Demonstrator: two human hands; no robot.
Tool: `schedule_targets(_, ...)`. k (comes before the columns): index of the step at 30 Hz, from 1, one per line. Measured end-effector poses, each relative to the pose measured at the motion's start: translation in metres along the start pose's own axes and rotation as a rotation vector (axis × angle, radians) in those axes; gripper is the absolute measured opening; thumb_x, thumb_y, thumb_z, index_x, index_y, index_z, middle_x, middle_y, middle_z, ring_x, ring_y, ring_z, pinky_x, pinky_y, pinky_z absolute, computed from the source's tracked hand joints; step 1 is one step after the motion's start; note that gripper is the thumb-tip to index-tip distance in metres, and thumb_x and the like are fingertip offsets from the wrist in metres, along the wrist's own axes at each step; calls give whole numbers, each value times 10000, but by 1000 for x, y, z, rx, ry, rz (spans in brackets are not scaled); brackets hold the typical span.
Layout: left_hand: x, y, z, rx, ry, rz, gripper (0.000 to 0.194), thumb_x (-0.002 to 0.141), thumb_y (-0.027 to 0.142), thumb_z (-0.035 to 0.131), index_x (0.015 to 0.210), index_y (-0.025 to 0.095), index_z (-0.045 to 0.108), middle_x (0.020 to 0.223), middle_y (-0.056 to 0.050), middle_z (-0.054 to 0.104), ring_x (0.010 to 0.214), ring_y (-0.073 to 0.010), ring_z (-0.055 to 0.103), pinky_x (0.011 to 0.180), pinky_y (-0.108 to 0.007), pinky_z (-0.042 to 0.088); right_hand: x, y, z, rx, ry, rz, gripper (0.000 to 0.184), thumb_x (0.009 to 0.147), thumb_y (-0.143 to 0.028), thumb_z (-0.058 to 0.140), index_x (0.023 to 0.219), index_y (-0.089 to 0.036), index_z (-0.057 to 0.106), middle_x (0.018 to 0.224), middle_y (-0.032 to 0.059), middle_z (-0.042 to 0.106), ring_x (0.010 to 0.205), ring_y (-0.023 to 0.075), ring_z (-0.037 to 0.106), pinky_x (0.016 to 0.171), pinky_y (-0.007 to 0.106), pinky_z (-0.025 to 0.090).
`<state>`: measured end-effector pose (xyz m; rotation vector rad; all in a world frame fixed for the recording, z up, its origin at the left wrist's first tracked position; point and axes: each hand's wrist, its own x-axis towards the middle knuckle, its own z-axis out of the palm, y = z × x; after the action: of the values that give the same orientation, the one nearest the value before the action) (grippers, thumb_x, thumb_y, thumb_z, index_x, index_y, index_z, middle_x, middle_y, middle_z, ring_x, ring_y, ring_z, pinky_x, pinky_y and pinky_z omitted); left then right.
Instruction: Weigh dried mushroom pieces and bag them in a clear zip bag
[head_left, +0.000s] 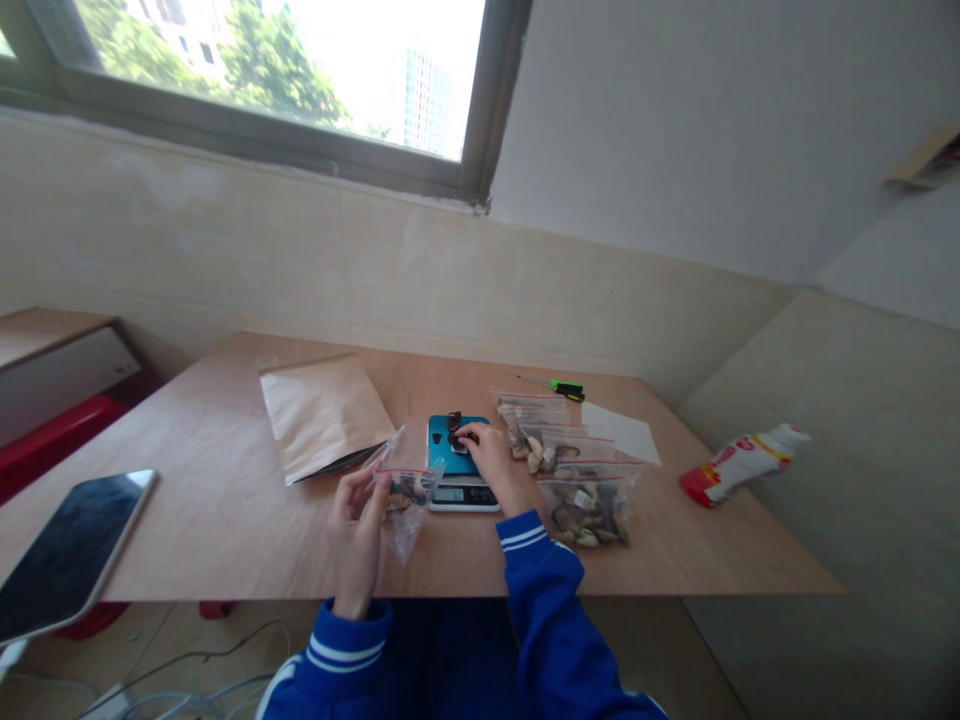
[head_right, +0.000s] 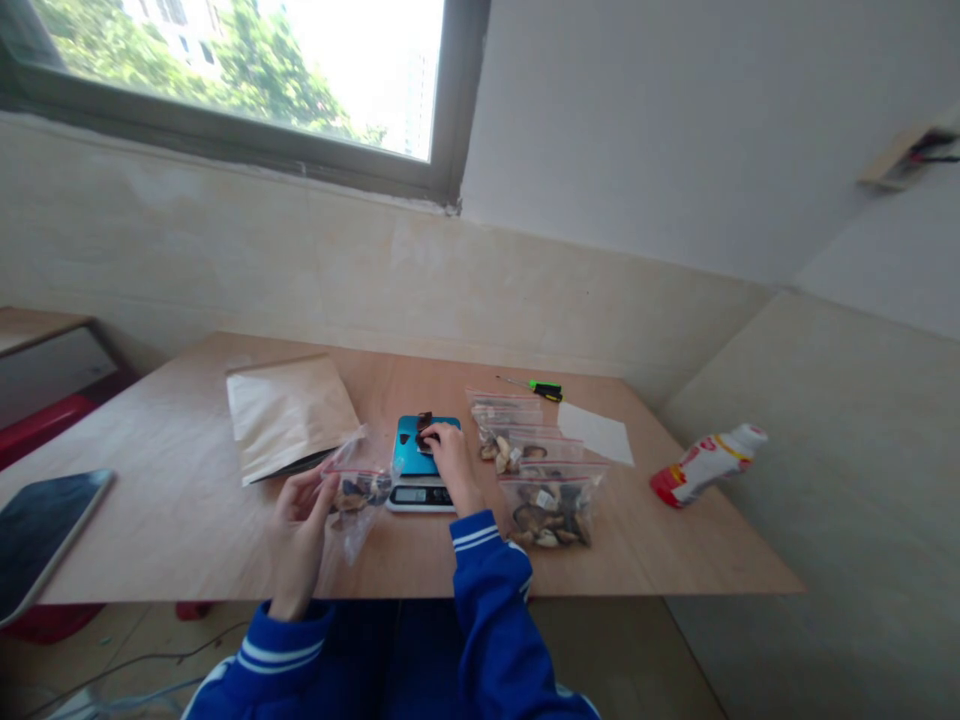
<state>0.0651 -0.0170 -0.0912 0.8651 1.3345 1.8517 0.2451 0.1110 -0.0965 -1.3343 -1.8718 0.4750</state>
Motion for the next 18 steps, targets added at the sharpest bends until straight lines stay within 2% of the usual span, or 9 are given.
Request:
schedule_targets(7,0,-5,1,-4,-28,0,349,753,423,695,975,163,626,1036,-92,721,943,-210,686,803,-322,558,1,-7,-10,143,151,88,130,793,-194,590,838,-182,711,903,71,745,863,221,684,813,355,521)
schedule_targets(10,0,-4,2,-17,-46,-10,348,756,419,692,982,163,624,1031,-95,722,932,-215,687,780,-325,562,0,-22,-15,386,159,122,163,766,-256,644,879,-157,706,910,87,745,853,207,692,807,337,540)
schedule_targets(13,-1,-5,4,-17,-57,-18,357,752,425,694,984,163,626,1040,-93,718,942,-214,683,784,-321,560,-4,-46,-19,642,65,146,235,721,-295,705,910,-155,708,942,91,741,878,203,689,839,346,538)
schedule_targets(16,-1,-5,5,-34,-62,-36,365,746,432,697,981,163,621,1017,-85,722,930,-211,684,786,-322,559,-9,-70,-21,656,-139,88,246,732,-302,702,937,-166,714,984,81,734,929,195,678,867,340,524)
schedule_targets(18,-1,-5,5,-44,-62,-40,374,743,434,698,984,160,618,995,-82,725,924,-212,686,790,-326,558,-11,-78,-20,621,-218,27,229,785,-298,647,969,-177,709,1034,72,723,988,187,660,881,320,512)
